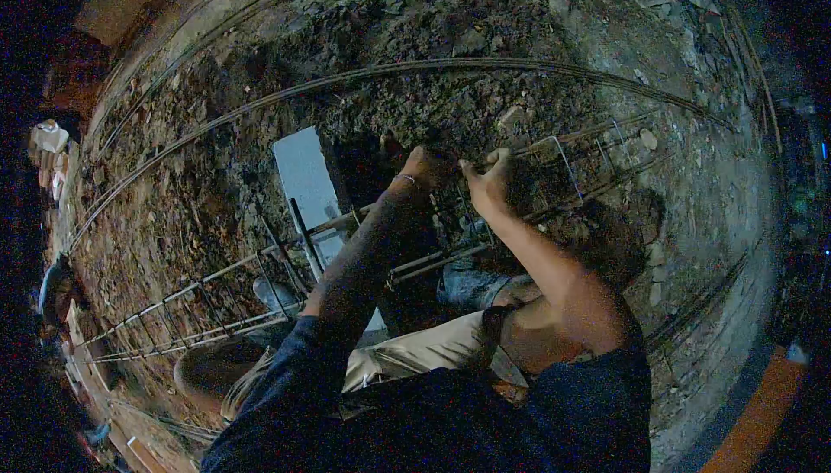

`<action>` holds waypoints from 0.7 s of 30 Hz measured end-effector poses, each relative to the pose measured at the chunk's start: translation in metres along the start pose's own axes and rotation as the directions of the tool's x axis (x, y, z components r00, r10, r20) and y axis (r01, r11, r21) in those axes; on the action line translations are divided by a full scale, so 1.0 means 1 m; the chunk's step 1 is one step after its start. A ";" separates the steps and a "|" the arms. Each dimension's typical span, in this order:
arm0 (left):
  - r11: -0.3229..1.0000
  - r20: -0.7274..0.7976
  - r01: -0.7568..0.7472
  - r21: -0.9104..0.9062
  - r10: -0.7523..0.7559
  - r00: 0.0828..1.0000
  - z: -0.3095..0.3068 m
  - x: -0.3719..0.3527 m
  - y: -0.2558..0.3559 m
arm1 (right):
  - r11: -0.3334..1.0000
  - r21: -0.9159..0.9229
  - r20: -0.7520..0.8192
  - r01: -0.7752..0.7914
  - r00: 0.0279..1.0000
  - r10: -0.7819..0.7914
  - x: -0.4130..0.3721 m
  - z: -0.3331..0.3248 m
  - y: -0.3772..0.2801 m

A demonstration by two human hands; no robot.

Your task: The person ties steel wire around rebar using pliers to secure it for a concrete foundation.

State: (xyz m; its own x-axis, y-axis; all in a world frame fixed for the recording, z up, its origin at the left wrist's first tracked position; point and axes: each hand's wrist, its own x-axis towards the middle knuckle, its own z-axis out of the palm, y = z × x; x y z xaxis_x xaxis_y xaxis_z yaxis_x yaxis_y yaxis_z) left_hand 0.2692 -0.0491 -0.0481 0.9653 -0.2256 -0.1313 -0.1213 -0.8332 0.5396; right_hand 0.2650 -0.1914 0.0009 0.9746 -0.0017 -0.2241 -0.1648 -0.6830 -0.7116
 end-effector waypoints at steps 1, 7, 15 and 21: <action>1.000 0.000 0.001 -0.004 -0.001 1.000 0.021 0.008 -0.015 | 0.985 -0.043 0.007 0.168 0.986 -0.168 0.001 -0.001 0.001; 0.907 -0.108 0.307 -0.289 -0.349 0.931 -0.022 -0.020 0.019 | 0.919 -0.024 0.255 0.395 0.891 -0.376 0.011 -0.011 0.002; 0.942 -0.487 0.088 -0.323 -0.245 0.838 -0.011 -0.048 0.034 | 0.912 -0.119 0.322 0.393 0.884 -0.339 -0.007 -0.040 -0.017; 0.917 -0.333 0.136 -0.375 -0.270 0.904 -0.023 -0.045 0.037 | 0.759 -0.423 0.443 0.494 0.844 -0.302 -0.006 -0.047 -0.021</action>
State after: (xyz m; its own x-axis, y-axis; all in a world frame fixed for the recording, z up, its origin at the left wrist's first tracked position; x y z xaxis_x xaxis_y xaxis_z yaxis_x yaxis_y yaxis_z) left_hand 0.2266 -0.0582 -0.0034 0.9819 0.1892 0.0122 0.1068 -0.6051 0.7890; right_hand 0.2695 -0.2112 0.0486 0.8049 0.5286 -0.2696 0.4206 -0.8287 -0.3692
